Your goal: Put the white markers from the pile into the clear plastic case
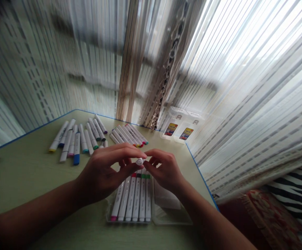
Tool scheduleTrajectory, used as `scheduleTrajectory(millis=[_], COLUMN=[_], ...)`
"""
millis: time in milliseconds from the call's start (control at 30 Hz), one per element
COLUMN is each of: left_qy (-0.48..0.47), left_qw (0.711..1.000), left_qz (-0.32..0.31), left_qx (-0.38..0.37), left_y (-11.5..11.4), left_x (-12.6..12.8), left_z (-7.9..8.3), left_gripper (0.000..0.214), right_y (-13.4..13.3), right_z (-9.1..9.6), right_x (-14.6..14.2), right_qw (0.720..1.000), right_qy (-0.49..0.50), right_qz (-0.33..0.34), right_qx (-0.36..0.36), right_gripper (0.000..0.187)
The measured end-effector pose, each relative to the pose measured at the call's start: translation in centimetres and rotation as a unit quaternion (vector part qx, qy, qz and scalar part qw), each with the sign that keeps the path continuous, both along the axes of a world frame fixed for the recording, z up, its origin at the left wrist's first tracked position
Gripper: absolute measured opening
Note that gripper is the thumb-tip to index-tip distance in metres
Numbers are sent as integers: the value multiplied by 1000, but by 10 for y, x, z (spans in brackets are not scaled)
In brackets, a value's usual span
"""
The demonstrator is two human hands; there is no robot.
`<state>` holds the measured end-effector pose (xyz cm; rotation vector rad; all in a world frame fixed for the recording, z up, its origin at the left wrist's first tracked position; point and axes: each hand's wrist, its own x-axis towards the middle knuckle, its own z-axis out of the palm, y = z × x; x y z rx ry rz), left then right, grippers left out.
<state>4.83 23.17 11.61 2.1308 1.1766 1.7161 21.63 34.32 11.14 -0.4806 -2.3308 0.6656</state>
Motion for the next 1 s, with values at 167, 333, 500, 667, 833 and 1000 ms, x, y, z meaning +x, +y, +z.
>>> scheduleTrajectory(millis=[167,333,500,667,833,1000], left_qy=[-5,-106,-229,-121,64,119], left_qw=[1000,989,967,979,976,974], left_qz=[23,93,70,95,126,121], left_qx=[2,-45,-83,-133,-166,-152], left_y=[0,6,13,18,22,20], left_x=[0,-6,-17,-24,-26,-23], left_z=[0,3,5,-1,-8,-4], left_gripper=[14,14,21,23,13,11], right_y=[2,3,5,6,-16,-38], right_z=[-3,-5,0,7,15,19], right_x=[0,0,0,0,0,0], right_qw=[1000,998,973,926,957,973], right_qy=[0,28,131,274,258,227], right_qz=[0,10,-9,-3,0,30], right_qx=[-2,-64,-192,-260,-134,39], right_gripper=[7,11,18,15,13,11])
